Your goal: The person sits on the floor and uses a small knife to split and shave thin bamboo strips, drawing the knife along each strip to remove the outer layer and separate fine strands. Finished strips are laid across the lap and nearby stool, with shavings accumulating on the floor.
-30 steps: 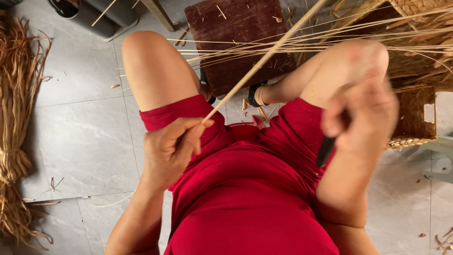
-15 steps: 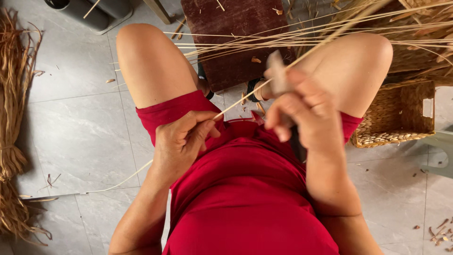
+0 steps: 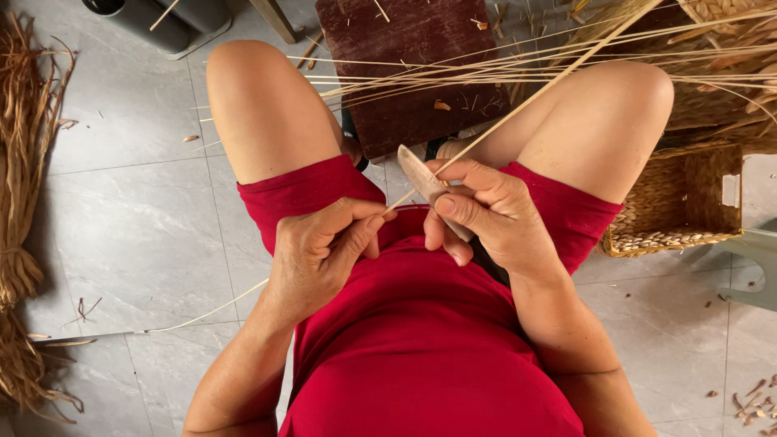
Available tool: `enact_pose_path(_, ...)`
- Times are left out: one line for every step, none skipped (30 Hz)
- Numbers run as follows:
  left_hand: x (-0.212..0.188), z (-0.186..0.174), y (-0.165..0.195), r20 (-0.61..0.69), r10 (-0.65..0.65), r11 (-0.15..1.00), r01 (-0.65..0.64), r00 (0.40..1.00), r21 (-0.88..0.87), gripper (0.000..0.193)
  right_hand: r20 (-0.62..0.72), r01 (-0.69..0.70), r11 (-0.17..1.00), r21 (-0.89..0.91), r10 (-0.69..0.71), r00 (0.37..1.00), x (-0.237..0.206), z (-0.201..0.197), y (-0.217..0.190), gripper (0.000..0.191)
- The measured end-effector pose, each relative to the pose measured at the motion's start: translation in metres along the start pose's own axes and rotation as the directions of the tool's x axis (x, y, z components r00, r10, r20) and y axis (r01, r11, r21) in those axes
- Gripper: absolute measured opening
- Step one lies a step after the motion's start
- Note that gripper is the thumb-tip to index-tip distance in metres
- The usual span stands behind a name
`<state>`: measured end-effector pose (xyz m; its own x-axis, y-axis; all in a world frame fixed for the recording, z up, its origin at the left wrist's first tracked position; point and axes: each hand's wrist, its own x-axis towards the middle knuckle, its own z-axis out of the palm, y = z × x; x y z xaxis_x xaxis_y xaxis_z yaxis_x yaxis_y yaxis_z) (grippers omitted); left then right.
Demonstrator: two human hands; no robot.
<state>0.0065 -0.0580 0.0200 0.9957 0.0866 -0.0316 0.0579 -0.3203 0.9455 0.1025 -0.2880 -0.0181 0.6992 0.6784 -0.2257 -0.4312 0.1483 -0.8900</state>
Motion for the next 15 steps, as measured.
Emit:
enact_pose_path(-0.001,-0.001,-0.001,-0.001,-0.007,1.0,0.007,1.0,0.006,0.011,-0.007,0.018,1.0,-0.001,-0.018,1.0,0.0,-0.004,-0.001,0.028)
enact_pose_path(-0.002,-0.003,-0.001,-0.005,-0.001,1.0,0.001,1.0,0.0,0.011,-0.055,0.065,0.998,0.011,-0.064,0.996,0.0,-0.011,-0.005,0.029)
enact_pose_path(-0.004,-0.007,-0.002,-0.009,0.004,1.0,-0.004,1.0,-0.006,0.011,-0.104,0.111,0.994,0.02,-0.108,0.989,0.002,-0.021,-0.011,0.03)
enact_pose_path(-0.005,-0.01,-0.003,-0.012,0.009,1.0,-0.01,1.0,-0.011,0.011,-0.154,0.158,0.987,0.028,-0.151,0.976,0.003,-0.03,-0.019,0.031)
enact_pose_path(-0.005,-0.012,-0.003,0.001,-0.003,1.0,0.003,1.0,-0.007,0.012,-0.176,0.206,0.978,0.028,-0.198,0.964,0.003,-0.038,-0.027,0.028)
enact_pose_path(-0.005,-0.013,-0.004,0.012,-0.017,1.0,0.017,1.0,-0.004,0.012,-0.196,0.253,0.967,0.026,-0.243,0.95,0.002,-0.043,-0.033,0.026)
enact_pose_path(-0.006,-0.012,-0.004,0.021,-0.035,0.999,0.035,0.999,-0.002,0.012,-0.202,0.28,0.959,0.043,-0.266,0.943,0.001,-0.044,-0.036,0.028)
enact_pose_path(-0.007,-0.012,-0.003,0.018,-0.048,0.999,0.048,0.999,-0.022,0.012,-0.209,0.307,0.95,0.06,-0.289,0.934,-0.002,-0.044,-0.04,0.032)
enact_pose_path(-0.005,-0.011,-0.003,0.017,-0.056,0.998,0.057,0.998,-0.041,0.012,-0.205,0.294,0.955,0.041,-0.28,0.938,-0.004,-0.039,-0.04,0.034)
enact_pose_path(-0.003,-0.009,-0.003,0.014,-0.061,0.996,0.062,0.998,-0.059,0.013,-0.2,0.28,0.96,0.022,-0.27,0.942,-0.006,-0.036,-0.042,0.036)
enact_pose_path(-0.002,-0.007,-0.002,0.015,-0.062,0.997,0.063,0.998,-0.053,0.013,-0.185,0.221,0.975,-0.03,-0.222,0.957,-0.009,-0.026,-0.037,0.036)
enact_pose_path(-0.002,-0.006,-0.001,0.02,-0.065,0.997,0.065,0.998,-0.048,0.013,-0.175,0.16,0.984,-0.082,-0.172,0.969,-0.012,-0.016,-0.032,0.036)
enact_pose_path(0.0,-0.005,0.0,0.026,-0.064,0.997,0.065,0.998,-0.043,0.013,-0.086,0.105,0.988,-0.115,-0.115,0.99,-0.01,-0.007,-0.026,0.04)
enact_pose_path(0.001,-0.004,0.001,0.028,-0.052,0.998,0.053,0.998,-0.042,0.012,0.002,0.054,0.987,-0.153,-0.054,0.999,-0.009,-0.001,-0.022,0.043)
enact_pose_path(0.002,-0.004,0.002,0.029,-0.043,0.998,0.044,0.999,-0.04,0.012,0.012,0.054,0.991,-0.122,-0.053,0.999,-0.008,0.0,-0.021,0.041)
